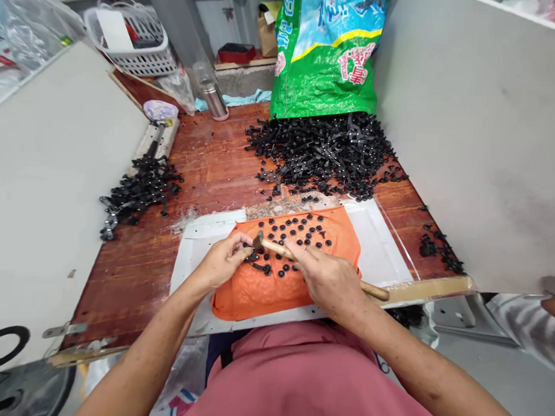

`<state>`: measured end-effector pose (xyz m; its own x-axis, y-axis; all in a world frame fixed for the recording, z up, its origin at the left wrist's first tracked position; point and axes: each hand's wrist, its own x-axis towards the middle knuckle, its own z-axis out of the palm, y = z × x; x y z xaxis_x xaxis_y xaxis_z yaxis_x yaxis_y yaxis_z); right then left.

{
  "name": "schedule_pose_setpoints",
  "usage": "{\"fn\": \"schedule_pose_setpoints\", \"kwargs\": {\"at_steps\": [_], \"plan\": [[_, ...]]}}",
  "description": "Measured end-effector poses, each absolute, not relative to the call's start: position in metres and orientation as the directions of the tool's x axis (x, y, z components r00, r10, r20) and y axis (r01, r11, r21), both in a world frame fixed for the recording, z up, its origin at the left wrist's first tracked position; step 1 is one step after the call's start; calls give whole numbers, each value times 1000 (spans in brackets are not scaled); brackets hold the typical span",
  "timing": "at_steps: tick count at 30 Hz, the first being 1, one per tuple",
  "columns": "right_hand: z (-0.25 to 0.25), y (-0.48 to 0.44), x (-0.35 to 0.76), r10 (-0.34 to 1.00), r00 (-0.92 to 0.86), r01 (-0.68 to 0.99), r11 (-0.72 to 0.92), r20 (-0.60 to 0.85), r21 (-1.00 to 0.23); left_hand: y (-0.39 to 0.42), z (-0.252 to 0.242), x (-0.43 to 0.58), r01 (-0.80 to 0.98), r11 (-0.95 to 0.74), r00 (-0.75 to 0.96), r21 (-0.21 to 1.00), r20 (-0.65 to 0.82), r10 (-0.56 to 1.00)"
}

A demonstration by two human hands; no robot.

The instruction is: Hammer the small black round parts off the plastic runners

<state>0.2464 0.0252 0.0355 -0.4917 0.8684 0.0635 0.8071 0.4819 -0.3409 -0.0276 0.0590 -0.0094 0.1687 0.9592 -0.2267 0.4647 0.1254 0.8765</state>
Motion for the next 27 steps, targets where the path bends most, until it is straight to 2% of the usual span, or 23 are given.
{"fn": "schedule_pose_setpoints", "kwargs": {"at_steps": [2,6,8,10,14,18,23,27], "plan": [[36,26,244,861,-507,817,494,35,-298,59,-10,-27,453,123,159,883,-216,963],[37,26,244,875,-481,828,474,57,-300,59,-10,-25,432,127,147,893,-209,967],[38,26,244,865,-501,831,485,11,-273,58,-11,-25,431,128,147,893,-210,967],[38,26,245,852,-523,826,502,-17,-257,58,-11,-26,444,121,146,888,-205,968],[37,26,243,860,-510,828,499,27,-257,57,-12,-28,480,102,152,872,-197,968],[36,27,241,848,-529,827,511,-20,-234,57,-13,-29,507,97,161,856,-205,965],[34,28,239,855,-516,830,486,-45,-274,57,-12,-27,530,94,172,843,-215,961],[35,32,246,876,-477,760,452,72,-467,56,-3,-23,425,160,149,891,-243,958]]}}
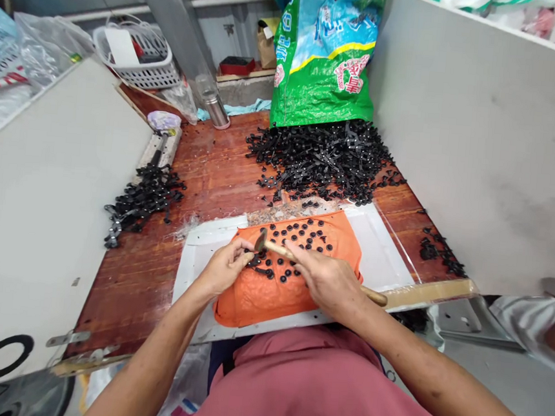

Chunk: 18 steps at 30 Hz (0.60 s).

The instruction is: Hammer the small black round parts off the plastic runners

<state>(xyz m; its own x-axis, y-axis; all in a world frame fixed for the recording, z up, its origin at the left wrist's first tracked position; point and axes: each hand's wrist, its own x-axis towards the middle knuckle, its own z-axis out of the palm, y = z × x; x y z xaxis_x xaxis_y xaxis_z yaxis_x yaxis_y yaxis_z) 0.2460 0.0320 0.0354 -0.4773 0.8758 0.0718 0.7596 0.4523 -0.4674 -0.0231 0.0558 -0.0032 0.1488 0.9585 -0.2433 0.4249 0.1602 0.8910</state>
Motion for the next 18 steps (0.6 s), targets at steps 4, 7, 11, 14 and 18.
{"fn": "schedule_pose_setpoints", "kwargs": {"at_steps": [4,7,11,14,18], "plan": [[38,35,274,942,-306,701,323,141,-636,50,13,-22,292,246,113,924,-289,951],[30,31,307,978,-184,744,203,96,-637,46,24,-28,286,248,88,926,-283,955],[7,19,352,1000,3,818,13,26,-576,51,44,-61,415,189,4,890,-210,978],[-11,12,375,997,71,842,-61,-1,-537,67,78,-113,577,192,-241,794,-59,969],[-24,9,385,997,80,821,-78,-22,-566,93,138,-181,802,529,-594,276,280,754]]}}
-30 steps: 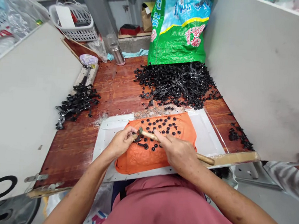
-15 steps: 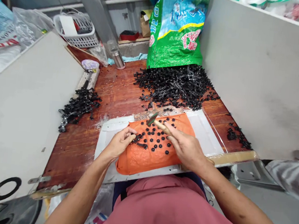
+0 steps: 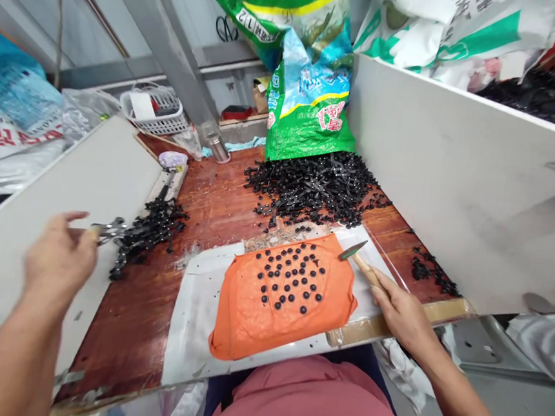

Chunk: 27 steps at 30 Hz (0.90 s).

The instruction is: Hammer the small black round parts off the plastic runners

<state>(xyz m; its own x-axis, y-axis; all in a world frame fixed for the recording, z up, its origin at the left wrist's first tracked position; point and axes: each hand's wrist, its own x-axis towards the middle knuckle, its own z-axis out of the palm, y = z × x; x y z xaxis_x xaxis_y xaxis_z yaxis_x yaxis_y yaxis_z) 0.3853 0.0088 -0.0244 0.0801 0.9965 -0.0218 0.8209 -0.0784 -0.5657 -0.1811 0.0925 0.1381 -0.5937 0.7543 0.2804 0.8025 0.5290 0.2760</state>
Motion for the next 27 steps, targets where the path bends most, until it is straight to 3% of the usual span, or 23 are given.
{"fn": "schedule_pose_setpoints", "kwargs": {"at_steps": [2,4,8,12,20,27], "plan": [[-28,9,385,997,75,812,-75,-24,-579,103,155,-191,824,563,-533,73,438,724],[-32,10,385,997,78,808,-74,-17,-584,113,154,-179,899,437,-398,26,468,789],[-36,12,386,997,77,812,-54,15,-580,145,104,-104,973,-131,72,190,290,954],[-37,12,386,996,89,829,-71,6,-554,192,54,-19,876,-407,366,261,191,911],[-35,11,384,993,109,835,-70,39,-546,253,26,49,883,-346,304,316,176,936],[-33,14,385,996,90,823,-83,-14,-562,223,44,10,830,-285,253,479,133,958]]}}
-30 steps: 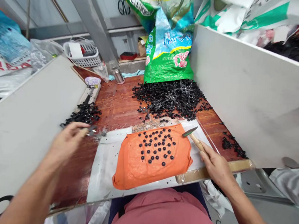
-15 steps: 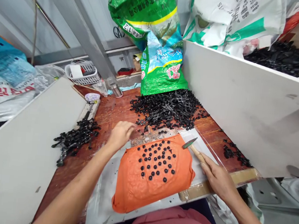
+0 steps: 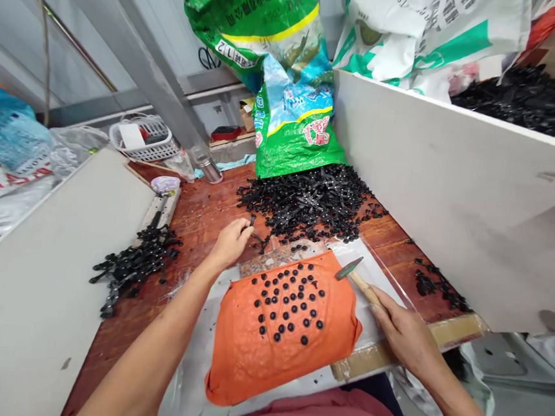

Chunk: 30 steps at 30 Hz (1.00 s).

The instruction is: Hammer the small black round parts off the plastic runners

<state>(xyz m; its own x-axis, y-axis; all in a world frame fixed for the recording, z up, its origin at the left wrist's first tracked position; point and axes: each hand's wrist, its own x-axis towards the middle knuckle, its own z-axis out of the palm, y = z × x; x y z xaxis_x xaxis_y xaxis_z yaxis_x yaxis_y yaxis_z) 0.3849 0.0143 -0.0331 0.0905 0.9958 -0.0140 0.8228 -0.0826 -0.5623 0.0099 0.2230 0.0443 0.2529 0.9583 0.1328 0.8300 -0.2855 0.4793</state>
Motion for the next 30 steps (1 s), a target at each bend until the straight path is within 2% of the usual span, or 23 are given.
{"fn": "schedule_pose_setpoints", "kwargs": {"at_steps": [2,4,5,7,10,16,30], "plan": [[-33,15,386,997,81,826,-71,-7,-559,195,56,-7,757,-225,241,613,58,969],[-33,15,386,997,73,835,-68,-13,-546,161,67,-20,585,-87,238,806,-69,969],[-33,15,387,997,72,841,-74,-25,-536,143,71,-25,509,-17,241,860,-124,963],[-33,15,387,996,72,854,-87,-49,-513,109,76,-32,443,57,246,895,-183,952],[-31,15,386,996,65,862,-89,-66,-500,66,71,-34,503,21,284,864,-188,940],[-27,16,383,996,73,866,-90,-53,-492,14,43,-17,738,-121,300,664,-162,940],[-22,16,381,994,80,883,-103,-68,-458,-2,16,-4,848,-187,314,495,-185,931]]}}
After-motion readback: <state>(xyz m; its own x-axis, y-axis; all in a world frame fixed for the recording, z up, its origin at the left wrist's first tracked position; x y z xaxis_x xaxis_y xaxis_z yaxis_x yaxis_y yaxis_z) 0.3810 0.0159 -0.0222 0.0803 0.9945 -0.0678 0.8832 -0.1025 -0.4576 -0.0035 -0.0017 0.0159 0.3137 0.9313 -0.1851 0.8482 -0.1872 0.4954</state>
